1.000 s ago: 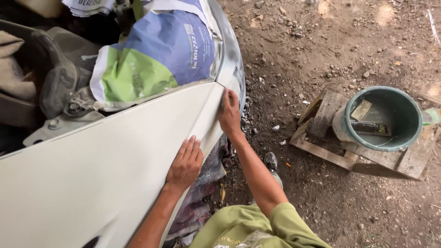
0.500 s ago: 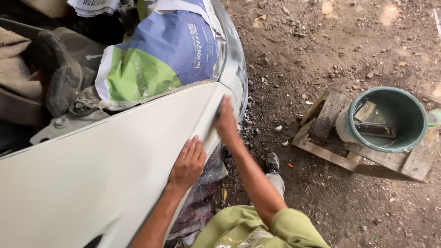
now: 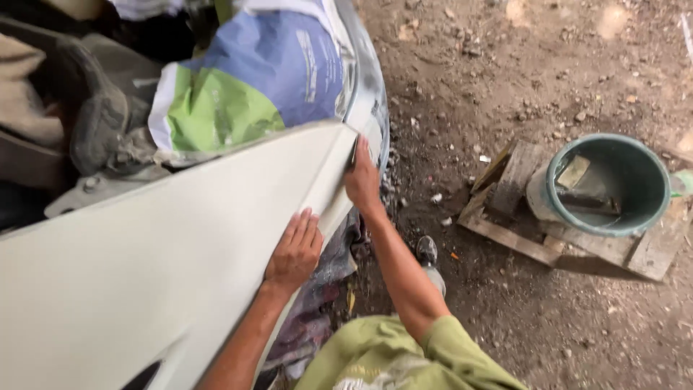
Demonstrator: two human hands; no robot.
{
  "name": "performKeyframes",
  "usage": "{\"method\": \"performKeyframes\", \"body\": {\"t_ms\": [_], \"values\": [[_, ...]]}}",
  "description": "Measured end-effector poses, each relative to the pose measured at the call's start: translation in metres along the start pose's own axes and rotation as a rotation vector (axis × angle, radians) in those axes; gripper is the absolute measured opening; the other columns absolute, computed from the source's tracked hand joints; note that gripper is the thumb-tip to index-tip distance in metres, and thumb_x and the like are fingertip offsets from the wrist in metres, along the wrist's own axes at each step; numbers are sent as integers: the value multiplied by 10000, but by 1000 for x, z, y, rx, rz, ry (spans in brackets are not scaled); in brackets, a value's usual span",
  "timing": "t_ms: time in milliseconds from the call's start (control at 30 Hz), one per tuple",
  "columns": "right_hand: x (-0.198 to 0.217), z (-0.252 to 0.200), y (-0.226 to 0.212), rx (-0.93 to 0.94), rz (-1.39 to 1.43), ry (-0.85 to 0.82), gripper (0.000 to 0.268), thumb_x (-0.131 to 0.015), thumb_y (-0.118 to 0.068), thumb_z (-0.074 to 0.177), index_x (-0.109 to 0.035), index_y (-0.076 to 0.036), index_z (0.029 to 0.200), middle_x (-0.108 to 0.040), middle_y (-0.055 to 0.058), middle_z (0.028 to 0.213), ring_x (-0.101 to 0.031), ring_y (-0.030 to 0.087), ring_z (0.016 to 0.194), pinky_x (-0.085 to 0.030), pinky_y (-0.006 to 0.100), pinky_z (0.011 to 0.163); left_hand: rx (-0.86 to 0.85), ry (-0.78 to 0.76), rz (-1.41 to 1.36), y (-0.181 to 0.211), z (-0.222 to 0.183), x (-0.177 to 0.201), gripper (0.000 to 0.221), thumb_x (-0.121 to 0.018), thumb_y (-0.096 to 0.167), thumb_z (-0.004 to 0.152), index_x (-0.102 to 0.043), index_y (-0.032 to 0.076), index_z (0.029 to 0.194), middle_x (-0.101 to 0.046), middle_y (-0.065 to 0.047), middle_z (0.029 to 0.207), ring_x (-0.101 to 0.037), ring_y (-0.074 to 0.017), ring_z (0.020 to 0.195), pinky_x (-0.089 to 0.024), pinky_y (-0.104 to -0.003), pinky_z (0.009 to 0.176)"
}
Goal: The recorder uses a sanding block and water from a bucket to sand the exterior body panel of a white car.
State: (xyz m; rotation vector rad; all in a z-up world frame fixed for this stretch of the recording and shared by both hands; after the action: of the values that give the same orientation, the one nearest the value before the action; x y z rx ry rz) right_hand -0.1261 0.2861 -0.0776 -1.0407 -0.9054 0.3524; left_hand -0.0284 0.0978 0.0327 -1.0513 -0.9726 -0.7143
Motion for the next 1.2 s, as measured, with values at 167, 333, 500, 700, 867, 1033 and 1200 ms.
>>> {"method": "performKeyframes", "body": {"t_ms": [167, 333, 500, 700, 867, 1033, 1200], "values": [[6, -8, -37, 25, -80, -5, 775, -466, 100, 837, -248, 78, 1580, -329, 280, 1616, -444, 411, 1452, -368, 397, 1207, 9, -4, 2, 4, -9, -4, 279, -547, 214, 1002, -750, 46, 1095, -716, -124, 1290, -594, -274, 1325, -347, -414, 1204], [3, 0, -1, -56, -105, -62, 757, -456, 80, 843, -243, 60, 1570, -342, 270, 1603, -530, 405, 1357, -457, 393, 1104, 17, 22, -10, 2, -6, -8, 280, -545, 213, 1017, -751, 42, 1099, -724, -130, 1286, -593, -271, 1324, -347, -412, 1206], [3, -6, -48, 40, -151, -29, 754, -440, 67, 878, -170, 75, 1582, -323, 321, 1609, -600, 457, 1248, -493, 460, 1056, 13, 0, -8, -1, -3, -9, 268, -561, 212, 1013, -753, 41, 1089, -722, -126, 1271, -600, -272, 1323, -352, -421, 1209], [22, -25, -32, -587, 120, -386, 678, -335, 19, 978, -72, -3, 1603, -440, 290, 1449, -554, 430, 1254, -456, 445, 1047, 5, -11, -28, 5, -14, -20, 228, -560, 197, 1006, -753, 77, 1029, -719, -124, 1292, -580, -274, 1345, -345, -424, 1212], [-53, -90, -5, -3, -204, -176, 812, -359, 130, 857, 50, 100, 1558, -39, 338, 1659, -95, 414, 1545, -209, 427, 1267, -1, -31, -20, 3, -7, -16, 223, -565, 202, 985, -752, 86, 1022, -706, -124, 1314, -568, -268, 1357, -344, -426, 1206], [-38, -32, 43, -213, 133, -261, 796, -332, 172, 884, 81, 97, 1560, 17, 324, 1665, -114, 393, 1534, -161, 428, 1258, -5, -21, 8, 6, -14, -14, 243, -567, 219, 992, -753, 79, 1062, -697, -112, 1326, -564, -262, 1364, -336, -416, 1216], [-32, -82, 0, -411, 61, -339, 744, -355, 94, 945, -7, 42, 1601, -78, 244, 1737, -621, 425, 1124, -548, 450, 963, -6, -26, -23, 5, -11, -13, 233, -573, 209, 974, -753, 83, 1050, -706, -126, 1310, -569, -279, 1352, -347, -424, 1196]]}}
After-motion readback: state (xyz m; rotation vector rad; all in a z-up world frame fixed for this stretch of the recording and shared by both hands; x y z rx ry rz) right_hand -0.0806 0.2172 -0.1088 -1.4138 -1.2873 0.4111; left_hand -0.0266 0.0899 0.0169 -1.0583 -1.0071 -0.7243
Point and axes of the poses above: each hand's wrist, its own z-axis towards the middle knuckle, its own x-axis out of the back of the hand, y = z × x, the point moved 10 cm from there along z, towards the middle knuckle
